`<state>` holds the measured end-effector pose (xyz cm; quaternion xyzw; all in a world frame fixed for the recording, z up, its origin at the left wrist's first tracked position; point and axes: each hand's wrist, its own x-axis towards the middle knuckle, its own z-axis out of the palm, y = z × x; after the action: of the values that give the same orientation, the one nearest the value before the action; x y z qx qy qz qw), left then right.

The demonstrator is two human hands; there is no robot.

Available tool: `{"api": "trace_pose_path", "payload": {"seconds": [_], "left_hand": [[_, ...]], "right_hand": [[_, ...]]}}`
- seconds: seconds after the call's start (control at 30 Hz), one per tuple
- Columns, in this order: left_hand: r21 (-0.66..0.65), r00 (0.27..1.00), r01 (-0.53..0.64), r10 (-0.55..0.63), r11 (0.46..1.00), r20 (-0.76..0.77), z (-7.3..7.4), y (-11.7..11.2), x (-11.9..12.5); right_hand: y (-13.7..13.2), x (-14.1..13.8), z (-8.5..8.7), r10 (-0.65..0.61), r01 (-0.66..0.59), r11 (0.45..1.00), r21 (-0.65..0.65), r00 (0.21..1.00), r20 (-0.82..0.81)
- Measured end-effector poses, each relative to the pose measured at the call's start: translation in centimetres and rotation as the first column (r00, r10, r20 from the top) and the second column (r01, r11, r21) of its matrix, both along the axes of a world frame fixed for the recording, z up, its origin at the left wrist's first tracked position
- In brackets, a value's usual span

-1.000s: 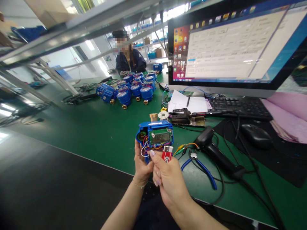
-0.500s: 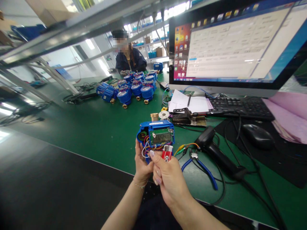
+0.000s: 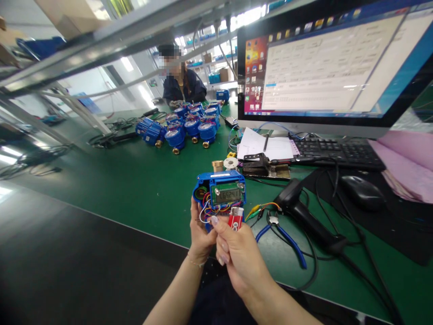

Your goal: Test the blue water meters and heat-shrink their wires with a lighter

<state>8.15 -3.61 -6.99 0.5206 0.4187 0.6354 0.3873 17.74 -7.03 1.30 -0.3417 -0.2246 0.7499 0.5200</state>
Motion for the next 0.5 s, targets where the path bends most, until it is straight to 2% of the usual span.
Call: {"api": "trace_pose_path", "payload": {"seconds": [0.5], "left_hand": [[-0.022, 1.000, 0.006, -0.006, 1.000, 0.011, -0.23, 0.03, 0.01]], "right_hand": [[0.11, 0.06, -0.05, -0.001, 0.001, 1.000, 0.000, 1.000, -0.010]]}}
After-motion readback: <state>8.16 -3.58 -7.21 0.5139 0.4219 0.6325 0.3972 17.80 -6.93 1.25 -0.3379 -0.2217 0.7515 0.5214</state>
